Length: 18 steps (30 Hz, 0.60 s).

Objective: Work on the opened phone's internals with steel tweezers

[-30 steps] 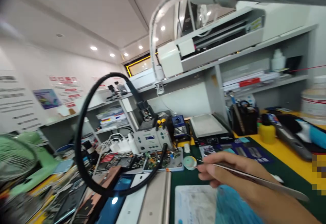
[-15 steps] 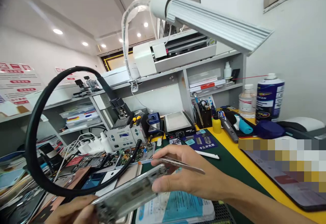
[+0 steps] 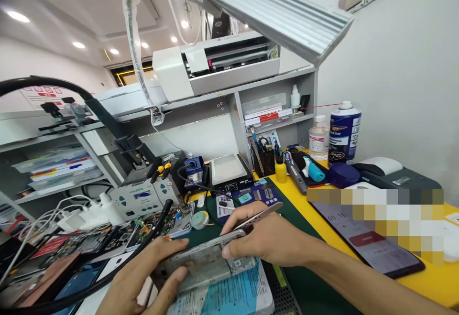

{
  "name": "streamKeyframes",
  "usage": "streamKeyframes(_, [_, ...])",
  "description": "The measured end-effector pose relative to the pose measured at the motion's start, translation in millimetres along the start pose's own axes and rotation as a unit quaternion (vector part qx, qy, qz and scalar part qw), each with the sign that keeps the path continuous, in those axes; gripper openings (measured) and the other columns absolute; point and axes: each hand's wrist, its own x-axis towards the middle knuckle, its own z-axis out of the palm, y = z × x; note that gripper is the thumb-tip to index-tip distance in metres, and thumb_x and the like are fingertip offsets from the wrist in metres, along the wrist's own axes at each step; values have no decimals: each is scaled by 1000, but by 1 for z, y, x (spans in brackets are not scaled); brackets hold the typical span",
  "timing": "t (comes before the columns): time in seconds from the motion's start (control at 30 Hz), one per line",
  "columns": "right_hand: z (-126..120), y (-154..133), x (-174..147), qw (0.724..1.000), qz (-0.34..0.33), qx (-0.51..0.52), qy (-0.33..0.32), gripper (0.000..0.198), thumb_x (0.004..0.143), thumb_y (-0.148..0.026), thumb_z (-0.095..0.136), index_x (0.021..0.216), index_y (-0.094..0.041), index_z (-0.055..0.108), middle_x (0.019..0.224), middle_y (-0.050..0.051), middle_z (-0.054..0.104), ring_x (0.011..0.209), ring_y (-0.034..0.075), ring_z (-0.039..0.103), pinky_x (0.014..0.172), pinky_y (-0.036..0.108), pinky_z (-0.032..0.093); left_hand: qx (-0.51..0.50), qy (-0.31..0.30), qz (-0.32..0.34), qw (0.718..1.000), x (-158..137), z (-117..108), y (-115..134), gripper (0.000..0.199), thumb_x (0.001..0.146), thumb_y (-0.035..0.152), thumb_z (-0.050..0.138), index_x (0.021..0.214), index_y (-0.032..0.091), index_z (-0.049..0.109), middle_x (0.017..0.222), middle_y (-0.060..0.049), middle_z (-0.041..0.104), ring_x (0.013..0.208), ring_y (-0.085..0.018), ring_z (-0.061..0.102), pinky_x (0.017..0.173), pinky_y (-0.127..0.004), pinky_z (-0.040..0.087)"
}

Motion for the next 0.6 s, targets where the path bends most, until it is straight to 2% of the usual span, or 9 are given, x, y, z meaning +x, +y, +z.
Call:
streamKeyframes(0.03, [0,3,1,1000,14,24,-1,25,66,-29,94,81,-17,78,71,-2,66,66,14,53,59,24,36,-5,-25,9,1000,6,1,4,29,83,50,70,109,40,76,111,1,79,107,-28,73,98,-38,58])
streamKeyframes(0.07, [1,6,2,998,31,49,-1,28,65,-31,95,82,-17,77,71,-3,66,67,14,53,61,24,38,-7,-57,12,998,12,0,10,27,90,46,62,112,37,75,111,1,80,106,-24,74,94,-33,59])
streamKeyframes(0.1, [2,7,3,996,49,75,0,31,65,-33,96,83,-17,76,72,-3,66,68,13,54,62,23,39,-6,-130,17,991,18,-1,15,27,96,42,56,117,35,73,111,2,79,102,-19,75,90,-28,59])
streamKeyframes(0.2, [5,10,2,985,102,142,1,39,63,-35,98,87,-17,74,75,-2,69,72,13,58,66,22,43,-6,-169,43,985,30,-5,30,30,98,40,53,120,30,72,93,2,81,85,-16,77,65,-19,57])
streamKeyframes(0.27, [7,11,1,978,124,169,-2,40,61,-33,99,87,-17,73,75,-3,70,73,13,59,67,22,44,-16,-181,47,982,34,-6,34,31,99,40,53,121,30,72,83,3,79,77,-16,76,59,-18,54])
streamKeyframes(0.33, [10,12,0,973,135,185,-2,39,61,-31,99,86,-17,74,74,-4,70,73,12,59,67,21,44,-43,-192,54,979,36,-3,32,29,100,37,53,122,30,71,83,4,79,78,-14,76,60,-16,53])
streamKeyframes(0.4, [11,13,0,970,145,193,1,37,62,-31,99,86,-18,75,73,-4,70,73,12,59,67,20,44,-77,-197,56,976,37,0,29,26,99,30,57,120,31,72,90,5,80,85,-12,77,67,-14,54])
streamKeyframes(0.53, [12,13,-2,967,164,195,-4,38,63,-33,99,90,-19,76,73,-4,70,70,11,58,65,21,43,-145,-211,37,966,37,2,22,30,95,23,64,117,40,75,102,11,81,90,-6,75,81,-7,51])
streamKeyframes(0.6, [10,12,-4,975,146,169,-15,38,67,-38,96,94,-19,77,79,-2,74,73,13,62,67,23,46,-168,-212,32,962,36,1,18,31,94,21,65,116,41,75,104,12,81,88,-6,76,77,-6,51])
